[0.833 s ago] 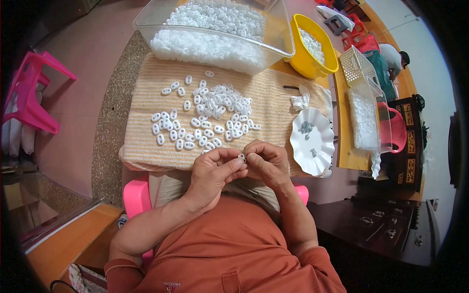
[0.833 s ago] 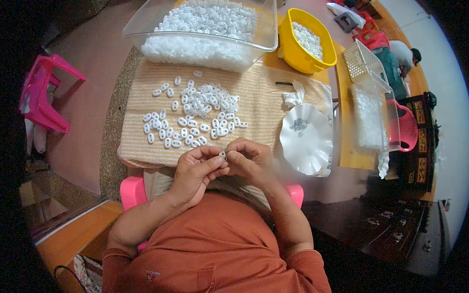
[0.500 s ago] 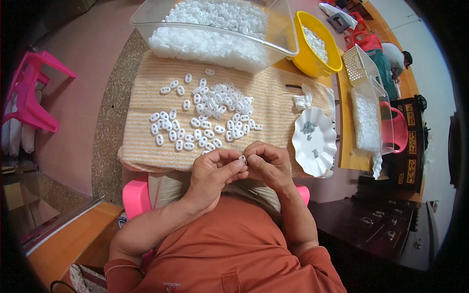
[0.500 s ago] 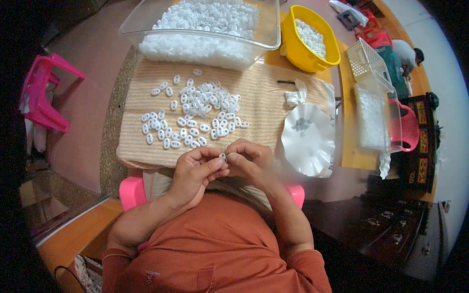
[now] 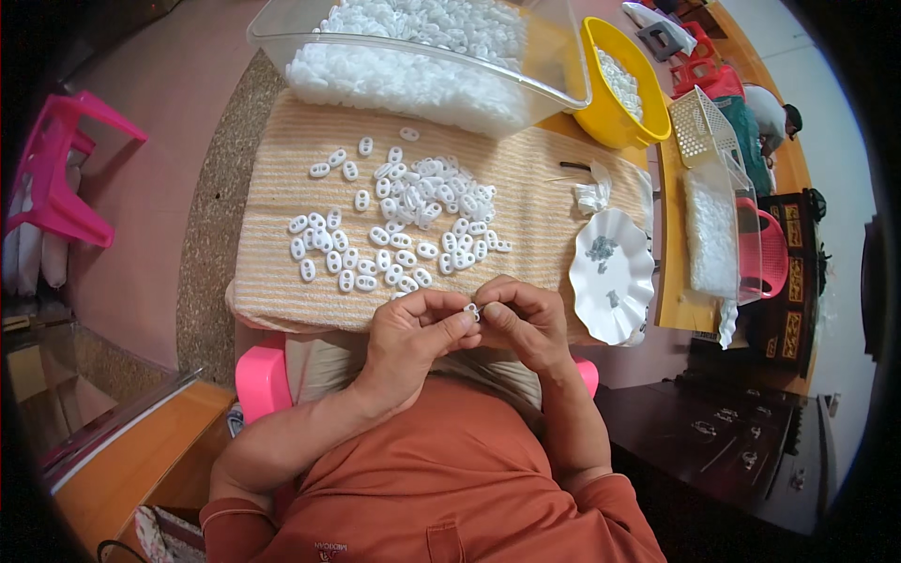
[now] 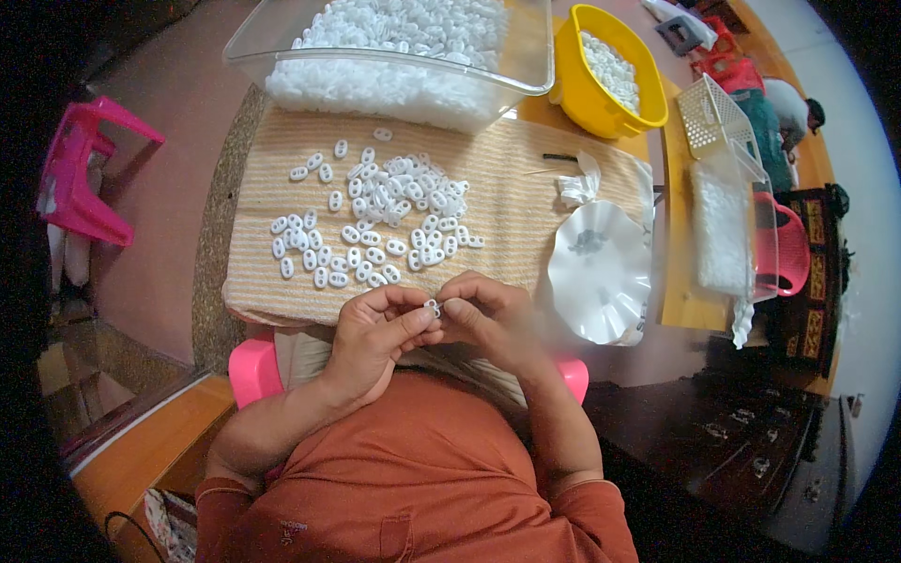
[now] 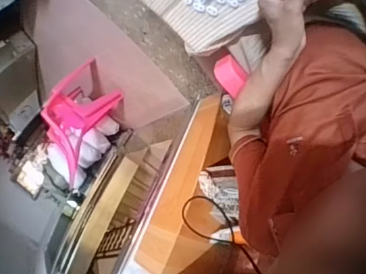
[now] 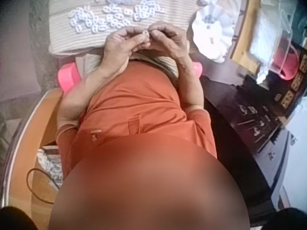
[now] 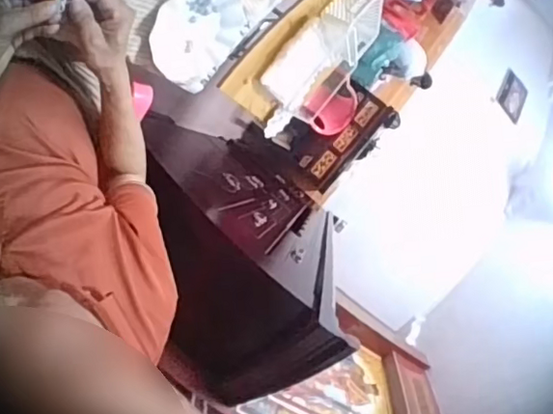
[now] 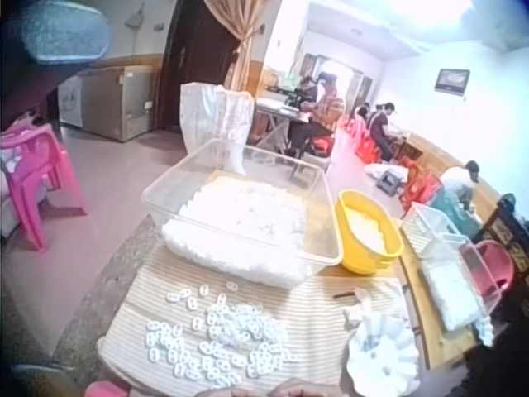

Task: The recorder is manually assembling white plastic fastener components by snapping them together at a workbench.

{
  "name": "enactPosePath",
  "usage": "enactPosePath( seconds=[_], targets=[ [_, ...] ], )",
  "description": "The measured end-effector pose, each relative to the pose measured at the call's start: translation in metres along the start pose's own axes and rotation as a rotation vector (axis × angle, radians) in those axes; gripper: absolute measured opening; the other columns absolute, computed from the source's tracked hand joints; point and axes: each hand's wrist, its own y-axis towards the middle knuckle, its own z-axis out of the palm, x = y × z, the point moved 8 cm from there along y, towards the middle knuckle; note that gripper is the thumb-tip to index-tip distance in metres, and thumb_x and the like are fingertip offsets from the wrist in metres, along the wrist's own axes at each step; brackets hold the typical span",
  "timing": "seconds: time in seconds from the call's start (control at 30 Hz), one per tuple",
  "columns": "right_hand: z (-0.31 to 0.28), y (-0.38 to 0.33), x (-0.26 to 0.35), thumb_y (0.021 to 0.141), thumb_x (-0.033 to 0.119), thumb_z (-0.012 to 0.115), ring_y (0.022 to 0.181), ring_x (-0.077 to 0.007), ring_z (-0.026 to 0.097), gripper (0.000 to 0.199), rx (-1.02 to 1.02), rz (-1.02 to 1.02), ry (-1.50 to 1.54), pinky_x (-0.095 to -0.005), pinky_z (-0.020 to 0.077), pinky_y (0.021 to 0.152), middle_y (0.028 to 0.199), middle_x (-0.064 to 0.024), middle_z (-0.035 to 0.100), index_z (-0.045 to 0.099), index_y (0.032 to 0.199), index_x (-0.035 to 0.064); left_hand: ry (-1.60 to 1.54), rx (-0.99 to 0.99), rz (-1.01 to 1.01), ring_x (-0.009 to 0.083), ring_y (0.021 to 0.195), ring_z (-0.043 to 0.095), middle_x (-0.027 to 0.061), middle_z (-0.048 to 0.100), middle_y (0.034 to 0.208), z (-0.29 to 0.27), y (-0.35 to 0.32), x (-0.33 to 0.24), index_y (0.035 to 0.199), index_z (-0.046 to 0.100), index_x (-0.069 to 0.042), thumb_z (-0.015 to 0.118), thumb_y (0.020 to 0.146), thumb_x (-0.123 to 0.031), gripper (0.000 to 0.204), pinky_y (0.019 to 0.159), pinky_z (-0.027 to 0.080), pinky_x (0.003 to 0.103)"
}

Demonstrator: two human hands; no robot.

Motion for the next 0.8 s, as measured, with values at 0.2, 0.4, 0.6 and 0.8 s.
enactPosePath(
  seconds=[0.2,0.4,0.6,0.8],
  targets=[
    [0.001,0.000,0.003,0.090,0.002,0.057,0.083,-0.0125,0.057,0.009,-0.022,-0.066,-0.079,-0.0233,0.0460,0.074,0.092,-0.0094,0.061,0.061,0.093,-0.0061,0.023,-0.030,-0.002,0.0145,0.076,0.066,0.0085,0.066,0.088,0.000,-0.001,-0.001,0.101,0.061,0.000,0.063,0.087,-0.003,0.015,0.071,0.056,0.026],
    [0.003,0.000,0.007,0.088,0.000,0.059,0.079,-0.0127,0.057,0.006,-0.022,-0.132,-0.270,-0.0238,0.0462,0.071,0.087,-0.0086,0.062,0.062,0.088,-0.0048,0.084,-0.067,0.044,0.0153,0.075,0.066,0.0097,0.066,0.087,-0.003,-0.003,-0.002,0.100,0.060,0.002,0.064,0.086,-0.002,0.016,0.070,0.056,0.025],
    [0.006,-0.001,0.008,0.087,0.000,0.061,0.078,-0.0132,0.058,0.004,-0.023,-0.196,-0.297,-0.0241,0.0460,0.069,0.086,-0.0090,0.062,0.063,0.087,-0.0040,0.094,-0.085,0.088,0.0149,0.073,0.066,0.0101,0.066,0.086,-0.005,-0.005,-0.001,0.100,0.060,0.004,0.064,0.086,-0.002,0.015,0.069,0.057,0.025],
    [0.007,0.000,0.011,0.087,-0.001,0.061,0.078,-0.0138,0.058,0.004,-0.001,-0.229,-0.347,-0.0247,0.0464,0.069,0.085,-0.0086,0.063,0.063,0.088,-0.0037,0.051,-0.081,0.081,0.0153,0.073,0.066,0.0093,0.066,0.086,-0.005,-0.003,0.000,0.100,0.061,0.001,0.062,0.086,0.000,0.013,0.069,0.057,0.026]
  ],
)
